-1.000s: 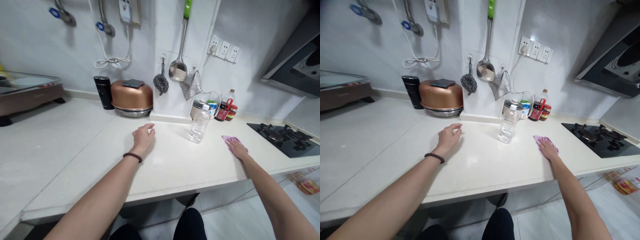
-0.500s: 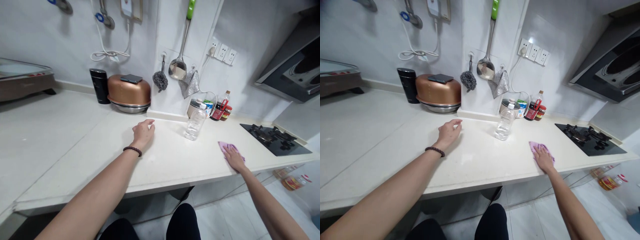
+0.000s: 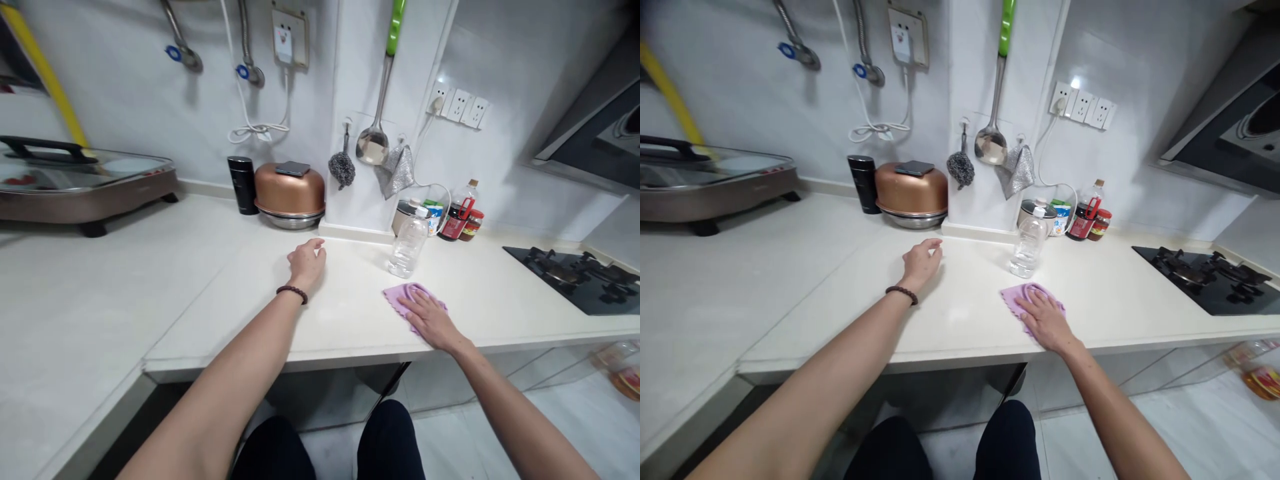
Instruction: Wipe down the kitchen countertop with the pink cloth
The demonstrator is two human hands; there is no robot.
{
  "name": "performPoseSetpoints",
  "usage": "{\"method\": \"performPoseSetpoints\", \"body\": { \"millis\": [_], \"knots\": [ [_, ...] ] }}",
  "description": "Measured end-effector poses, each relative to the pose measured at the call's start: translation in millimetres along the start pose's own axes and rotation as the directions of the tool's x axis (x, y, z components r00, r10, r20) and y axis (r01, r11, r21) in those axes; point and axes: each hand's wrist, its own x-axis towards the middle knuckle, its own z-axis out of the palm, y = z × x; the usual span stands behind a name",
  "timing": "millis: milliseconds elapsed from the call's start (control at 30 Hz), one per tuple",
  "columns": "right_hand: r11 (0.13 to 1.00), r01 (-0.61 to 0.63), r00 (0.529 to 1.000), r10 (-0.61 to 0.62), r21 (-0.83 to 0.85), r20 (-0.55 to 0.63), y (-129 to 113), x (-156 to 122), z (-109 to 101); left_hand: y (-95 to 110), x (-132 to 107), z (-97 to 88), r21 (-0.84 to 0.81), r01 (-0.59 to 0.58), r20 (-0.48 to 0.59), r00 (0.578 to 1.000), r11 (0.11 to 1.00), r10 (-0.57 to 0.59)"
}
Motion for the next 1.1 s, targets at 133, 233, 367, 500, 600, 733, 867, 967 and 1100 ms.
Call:
{"method": "performPoseSetpoints", "body": {
  "millis": [133,233,367,500,600,733,867,967,1100],
  "knots": [
    [0.985,-0.159,0.987,0.158,-0.071,-0.024,79.7,-32.4,-2.7,-0.4,-2.1,-0.8,-0.031,0.004,-0.011,1.000,1.000,-0.004],
    [0.934,-0.327,0.944,0.316,-0.144,-0.093,136.9,-57.8,-5.4,1.2,-3.2,-1.2,-0.054,0.005,-0.017,1.000,0.999,-0.006],
    [0.895,-0.410,0.910,0.387,-0.176,-0.152,156.7,-72.7,-3.5,4.2,-4.5,-2.0,-0.083,0.026,-0.022,0.999,0.996,-0.028],
    [0.936,-0.316,0.944,0.294,-0.157,-0.150,104.6,-70.9,3.7,7.1,-5.5,-0.5,-0.106,0.021,-0.021,0.999,0.994,-0.024],
    [0.976,-0.198,0.976,0.187,-0.090,-0.114,35.0,-61.1,6.4,8.6,-6.0,2.3,-0.108,0.015,-0.012,1.000,0.994,-0.017],
    [0.999,-0.009,1.000,0.009,0.031,-0.010,-64.7,-23.9,4.5,7.7,-6.5,5.6,-0.104,0.023,-0.004,1.000,0.994,-0.024],
    [0.976,0.178,0.975,-0.192,0.123,0.112,-137.7,33.1,2.7,2.1,-5.5,6.2,-0.099,0.026,-0.014,1.000,0.995,-0.028],
    [0.949,0.260,0.949,-0.285,0.179,0.134,-165.7,70.5,4.1,-2.9,-4.9,5.5,-0.107,0.012,-0.038,0.999,0.994,-0.016],
    [0.881,0.265,0.947,-0.314,0.393,0.066,-165.5,100.6,7.0,-7.4,-5.8,5.9,-0.162,-0.044,-0.025,0.999,0.986,0.040]
  ]
}}
